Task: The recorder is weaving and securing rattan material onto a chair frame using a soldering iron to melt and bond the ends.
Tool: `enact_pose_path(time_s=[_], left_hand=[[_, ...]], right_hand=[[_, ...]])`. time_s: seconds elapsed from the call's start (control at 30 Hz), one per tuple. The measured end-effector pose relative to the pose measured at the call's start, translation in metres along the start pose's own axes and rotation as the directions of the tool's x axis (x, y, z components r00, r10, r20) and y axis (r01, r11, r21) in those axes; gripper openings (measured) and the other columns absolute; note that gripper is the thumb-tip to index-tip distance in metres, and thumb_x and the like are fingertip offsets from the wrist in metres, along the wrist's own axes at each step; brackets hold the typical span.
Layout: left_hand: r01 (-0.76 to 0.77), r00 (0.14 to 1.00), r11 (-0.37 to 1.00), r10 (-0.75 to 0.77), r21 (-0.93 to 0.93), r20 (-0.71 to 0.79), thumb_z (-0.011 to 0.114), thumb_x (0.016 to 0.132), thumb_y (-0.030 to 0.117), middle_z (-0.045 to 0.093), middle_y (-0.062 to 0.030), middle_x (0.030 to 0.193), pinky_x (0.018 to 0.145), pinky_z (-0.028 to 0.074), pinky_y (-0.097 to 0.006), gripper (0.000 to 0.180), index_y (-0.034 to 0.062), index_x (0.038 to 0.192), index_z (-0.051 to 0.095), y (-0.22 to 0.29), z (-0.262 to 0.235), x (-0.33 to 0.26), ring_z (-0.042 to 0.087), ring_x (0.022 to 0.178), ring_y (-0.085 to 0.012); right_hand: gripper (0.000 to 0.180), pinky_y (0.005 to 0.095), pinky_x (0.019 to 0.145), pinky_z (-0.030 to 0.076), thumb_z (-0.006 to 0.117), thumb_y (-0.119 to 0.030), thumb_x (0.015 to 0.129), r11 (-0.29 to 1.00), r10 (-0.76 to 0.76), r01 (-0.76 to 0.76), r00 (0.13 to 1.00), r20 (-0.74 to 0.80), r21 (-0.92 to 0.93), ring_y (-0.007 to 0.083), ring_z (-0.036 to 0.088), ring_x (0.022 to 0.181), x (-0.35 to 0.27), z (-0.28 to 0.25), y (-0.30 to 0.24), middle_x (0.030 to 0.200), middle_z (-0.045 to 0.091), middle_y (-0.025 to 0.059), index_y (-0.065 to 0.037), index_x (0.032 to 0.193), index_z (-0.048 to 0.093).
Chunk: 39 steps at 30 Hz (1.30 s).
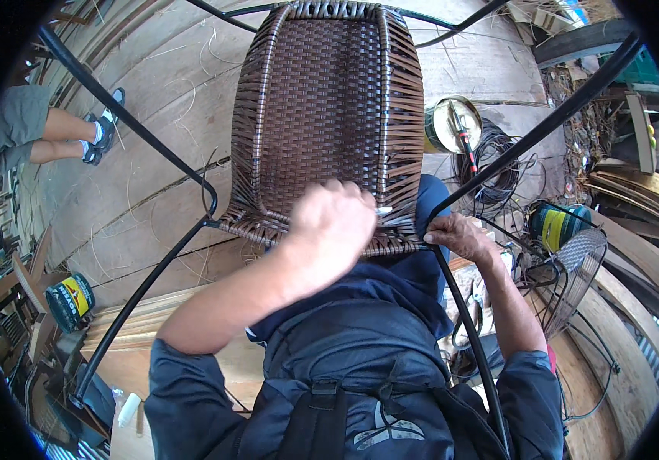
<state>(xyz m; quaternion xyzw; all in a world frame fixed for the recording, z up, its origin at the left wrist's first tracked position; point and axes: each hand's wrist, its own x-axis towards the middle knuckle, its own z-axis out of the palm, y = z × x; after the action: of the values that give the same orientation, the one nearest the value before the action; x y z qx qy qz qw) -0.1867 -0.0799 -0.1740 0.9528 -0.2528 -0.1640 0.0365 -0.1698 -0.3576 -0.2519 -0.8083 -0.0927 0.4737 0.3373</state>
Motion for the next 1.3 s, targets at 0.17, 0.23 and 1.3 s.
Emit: enact_pose_path(time_s=[0.17,0.23,1.3], left_hand=[[0.083,0.985,0.932,-0.023,-0.352,0.172,0.056,0.089,0.034,0.064,-0.0163,0.081,0.068,0.052,-0.045,0.034,0.0010,0.086,0.061,-0.011,0.035,0.003,0.066,0.078,-0.0315],[0.018,0.996,0.899,0.023,-0.438,0.088,0.057,0.089,0.031,0.065,-0.0172,0.079,0.066,0.052,-0.045,0.030,0.0015,0.088,0.061,-0.003,0.051,-0.002,0.066,0.076,-0.0330],[-0.519,0.753,0.855,0.469,-0.022,0.461,0.062,0.076,0.015,0.072,-0.0049,0.088,0.064,0.054,-0.034,0.016,0.0120,0.085,0.075,0.049,0.034,0.082,0.069,0.081,-0.0195]], right_hand=[[0.021,0.0356,0.070,0.045,0.068,-0.021,0.082,0.998,-0.026,0.029,0.997,-0.071,0.048,0.0248,0.060,0.077,0.005,0.021,0.013,0.080,0.061,0.0108,-0.002,0.089,0.065],[0.020,0.0368,0.071,0.045,0.068,-0.022,0.082,0.988,-0.156,0.152,0.980,-0.126,-0.040,0.0277,0.059,0.076,0.008,0.026,0.011,0.081,0.062,0.0116,-0.002,0.088,0.066],[0.026,0.0316,0.066,0.047,0.066,-0.022,0.077,1.000,0.023,-0.023,0.990,0.137,0.003,0.0152,0.058,0.069,0.011,-0.012,0.005,0.074,0.065,0.0081,-0.001,0.092,0.067]])
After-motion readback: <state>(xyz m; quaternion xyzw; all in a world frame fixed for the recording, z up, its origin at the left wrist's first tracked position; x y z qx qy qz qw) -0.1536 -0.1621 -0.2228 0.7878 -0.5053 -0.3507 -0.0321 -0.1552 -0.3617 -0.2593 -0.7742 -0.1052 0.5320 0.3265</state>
